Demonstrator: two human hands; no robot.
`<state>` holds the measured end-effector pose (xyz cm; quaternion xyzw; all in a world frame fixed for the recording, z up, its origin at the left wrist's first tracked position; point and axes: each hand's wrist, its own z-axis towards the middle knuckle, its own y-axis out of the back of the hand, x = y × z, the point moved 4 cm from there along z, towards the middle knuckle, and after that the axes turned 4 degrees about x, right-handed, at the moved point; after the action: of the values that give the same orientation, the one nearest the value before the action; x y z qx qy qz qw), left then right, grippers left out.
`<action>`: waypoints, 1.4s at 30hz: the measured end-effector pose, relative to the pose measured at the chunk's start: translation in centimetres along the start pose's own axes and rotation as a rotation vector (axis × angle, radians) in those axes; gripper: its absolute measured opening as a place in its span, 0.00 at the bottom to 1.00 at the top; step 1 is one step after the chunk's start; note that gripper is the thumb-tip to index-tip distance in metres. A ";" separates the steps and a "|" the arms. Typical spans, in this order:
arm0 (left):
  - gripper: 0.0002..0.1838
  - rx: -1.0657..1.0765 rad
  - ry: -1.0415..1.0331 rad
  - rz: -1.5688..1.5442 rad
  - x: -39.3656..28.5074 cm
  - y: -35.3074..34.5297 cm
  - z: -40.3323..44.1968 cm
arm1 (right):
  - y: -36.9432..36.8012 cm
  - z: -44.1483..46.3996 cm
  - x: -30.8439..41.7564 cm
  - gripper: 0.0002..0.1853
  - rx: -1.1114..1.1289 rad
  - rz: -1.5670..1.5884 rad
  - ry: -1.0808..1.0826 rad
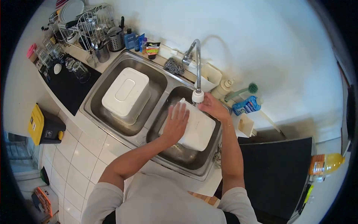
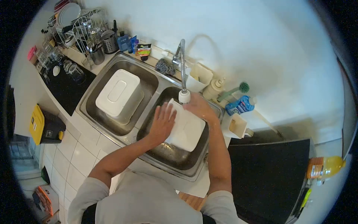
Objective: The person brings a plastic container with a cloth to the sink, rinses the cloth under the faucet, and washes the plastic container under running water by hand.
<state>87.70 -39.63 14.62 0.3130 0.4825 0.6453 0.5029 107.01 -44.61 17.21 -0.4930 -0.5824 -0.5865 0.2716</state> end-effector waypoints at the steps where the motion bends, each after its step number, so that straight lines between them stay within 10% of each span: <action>1: 0.26 0.008 -0.115 -0.116 -0.9 -1.0 0.0 | -0.4 0.3 -0.1 0.28 -0.064 -0.017 0.004; 16: 0.27 0.022 -0.348 -0.080 -1.1 -6.5 5.1 | -2.6 0.4 6.1 0.26 -0.106 -0.335 0.017; 20: 0.24 0.370 -0.217 0.039 0.0 -4.8 5.5 | -2.2 0.8 3.7 0.27 -0.101 -0.268 0.031; 23: 0.25 0.172 -0.311 0.082 0.7 -4.1 4.6 | -2.6 0.7 3.0 0.27 -0.117 -0.194 0.050; 26: 0.30 -0.094 -0.150 -0.078 2.8 -3.0 2.8 | -2.7 0.3 2.9 0.31 -0.131 -0.075 0.018; 30: 0.29 0.352 0.338 -0.655 4.4 -4.3 2.4 | -2.7 0.9 3.3 0.37 -0.120 -0.147 -0.002; 42: 0.20 0.159 0.439 -0.774 5.1 -7.3 6.1 | -2.7 -0.7 6.5 0.31 -0.085 -0.211 0.027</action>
<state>94.15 -32.71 9.40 0.0031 0.7072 0.4218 0.5674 102.01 -43.14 22.00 -0.4322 -0.6019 -0.6426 0.1950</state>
